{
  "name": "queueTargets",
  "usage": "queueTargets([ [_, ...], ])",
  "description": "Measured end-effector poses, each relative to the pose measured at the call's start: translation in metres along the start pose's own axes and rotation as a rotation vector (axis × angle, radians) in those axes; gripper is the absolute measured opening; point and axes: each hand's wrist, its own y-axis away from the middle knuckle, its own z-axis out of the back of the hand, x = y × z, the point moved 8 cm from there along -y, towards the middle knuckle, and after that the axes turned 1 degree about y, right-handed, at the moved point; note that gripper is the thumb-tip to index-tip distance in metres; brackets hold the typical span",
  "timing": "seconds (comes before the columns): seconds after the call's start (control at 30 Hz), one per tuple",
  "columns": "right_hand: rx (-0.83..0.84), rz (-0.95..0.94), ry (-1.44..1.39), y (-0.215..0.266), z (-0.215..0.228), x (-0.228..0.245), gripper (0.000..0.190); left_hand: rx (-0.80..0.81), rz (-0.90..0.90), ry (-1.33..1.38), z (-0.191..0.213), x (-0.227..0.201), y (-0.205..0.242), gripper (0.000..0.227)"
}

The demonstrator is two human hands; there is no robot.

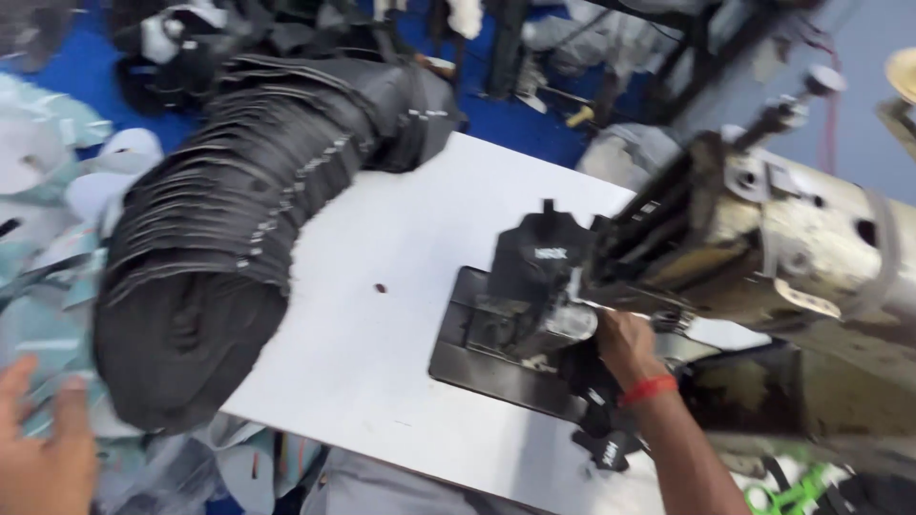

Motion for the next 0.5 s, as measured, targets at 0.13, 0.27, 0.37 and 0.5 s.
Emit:
queueTargets([
  [0.13,-0.168,-0.048,-0.208,0.041,0.106,0.030,0.017,0.092,0.048,-0.303,0.002,-0.038,0.004,0.047],
  [0.27,-0.360,-0.153,-0.152,0.094,0.183,0.046,0.033,0.093,-0.044,-0.203,-0.019,-0.074,0.014,0.059],
  [0.37,-0.339,-0.433,-0.420,0.139,0.162,0.009,0.037,0.052,0.014,-0.179,-0.021,-0.089,0.015,0.053],
  [0.5,-0.386,-0.698,-1.131,0.182,0.056,-0.031,0.045,0.078,0.135,-0.102,-0.035,-0.073,0.000,0.053],
])
